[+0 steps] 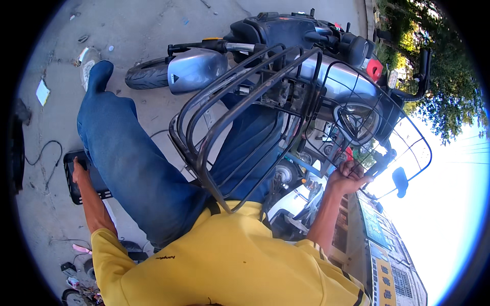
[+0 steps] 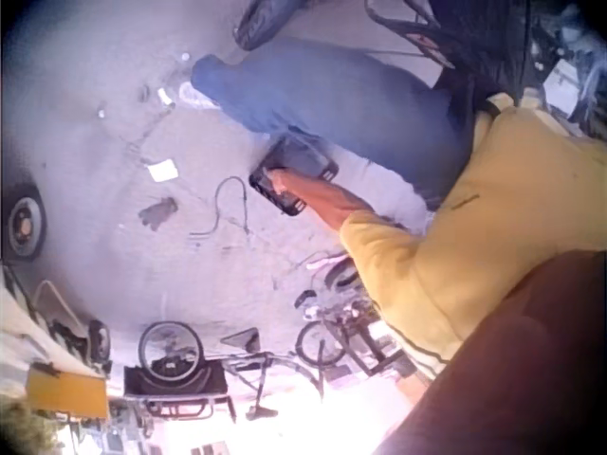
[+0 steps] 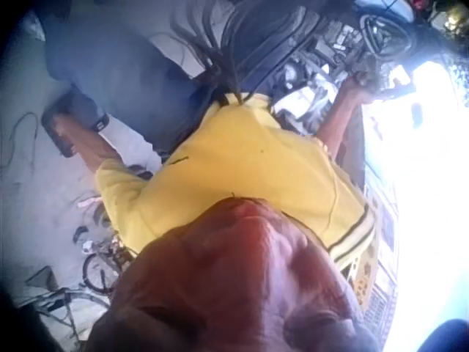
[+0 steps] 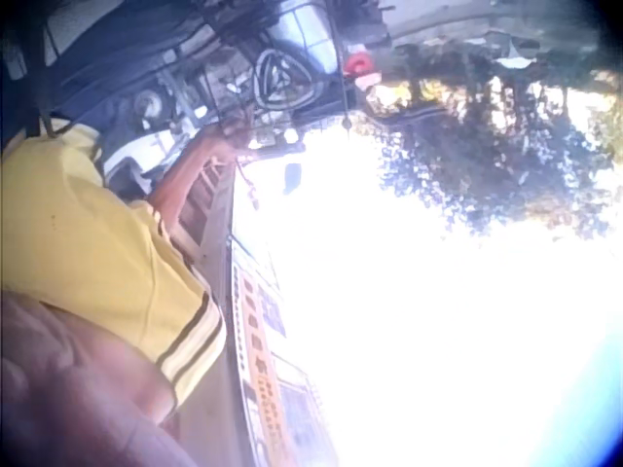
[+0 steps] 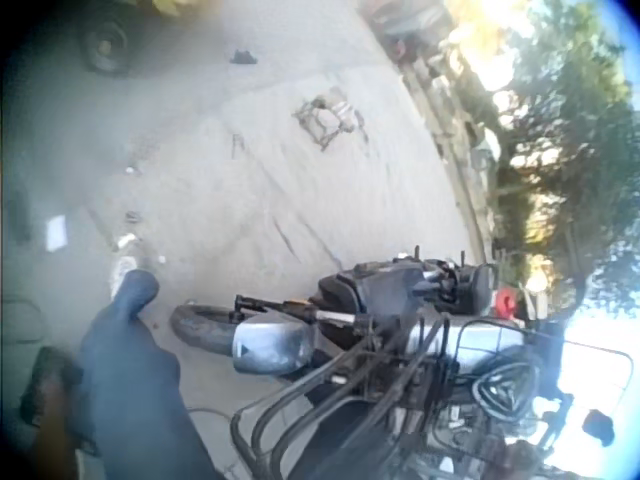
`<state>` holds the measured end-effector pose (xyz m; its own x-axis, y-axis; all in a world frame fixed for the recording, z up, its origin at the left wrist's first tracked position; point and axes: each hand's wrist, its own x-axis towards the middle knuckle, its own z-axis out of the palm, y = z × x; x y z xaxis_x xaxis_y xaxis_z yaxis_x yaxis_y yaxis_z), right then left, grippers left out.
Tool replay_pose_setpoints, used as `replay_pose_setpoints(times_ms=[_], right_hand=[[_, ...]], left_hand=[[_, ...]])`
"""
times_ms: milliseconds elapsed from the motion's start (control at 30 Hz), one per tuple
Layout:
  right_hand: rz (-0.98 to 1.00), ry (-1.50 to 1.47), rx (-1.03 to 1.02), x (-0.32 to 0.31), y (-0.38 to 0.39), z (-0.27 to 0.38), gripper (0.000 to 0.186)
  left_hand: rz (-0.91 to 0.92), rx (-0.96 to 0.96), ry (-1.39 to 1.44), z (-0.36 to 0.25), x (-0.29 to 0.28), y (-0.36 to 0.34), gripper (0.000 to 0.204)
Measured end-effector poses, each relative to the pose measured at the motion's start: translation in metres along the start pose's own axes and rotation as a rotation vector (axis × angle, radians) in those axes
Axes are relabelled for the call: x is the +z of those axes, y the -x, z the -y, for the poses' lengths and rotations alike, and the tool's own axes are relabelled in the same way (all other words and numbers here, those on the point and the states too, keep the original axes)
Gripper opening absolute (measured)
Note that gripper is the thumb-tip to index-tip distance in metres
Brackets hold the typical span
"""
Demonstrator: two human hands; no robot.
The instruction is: The person works on the front basket area of a scooter, using a cordless impact driver to tighten bolts and a wrench to adjust components. The person repeatedly checks the basket alignment and tightens fasteners throughout the clip.
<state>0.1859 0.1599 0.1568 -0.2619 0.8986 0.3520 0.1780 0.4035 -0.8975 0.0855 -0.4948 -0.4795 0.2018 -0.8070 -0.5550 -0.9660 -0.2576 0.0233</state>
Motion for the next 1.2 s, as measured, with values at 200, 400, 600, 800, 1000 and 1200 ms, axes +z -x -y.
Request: replay_pose_setpoints(times_ms=[200,400,600,800,1000,1200], right_hand=[[0.131,-0.127,-0.025,-0.005,-0.01,-0.01,0.072],[0.197,-0.151,-0.081,-0.009,-0.013,-0.017,0.075],[0.308,-0.241,-0.116,-0.009,-0.02,-0.024,0.071],[0.331,-0.258,-0.099,-0.006,-0.015,-0.021,0.061],[0.349,-0.236,-0.086,-0.01,-0.014,-0.018,0.055],[0.378,-0.255,-0.119,-0.008,-0.014,-0.02,0.05]], left_hand=[[0.521,0.373,0.346,0.036,-0.082,0.036,0.081],[0.813,0.872,1.032,0.033,-0.236,0.249,0.068],[1.231,1.33,0.988,0.049,-0.328,0.414,0.082],[1.952,1.159,0.648,0.066,-0.321,0.544,0.088],[2.343,0.706,0.262,0.076,-0.264,0.612,0.075],[2.385,0.599,0.188,0.082,-0.236,0.632,0.072]])
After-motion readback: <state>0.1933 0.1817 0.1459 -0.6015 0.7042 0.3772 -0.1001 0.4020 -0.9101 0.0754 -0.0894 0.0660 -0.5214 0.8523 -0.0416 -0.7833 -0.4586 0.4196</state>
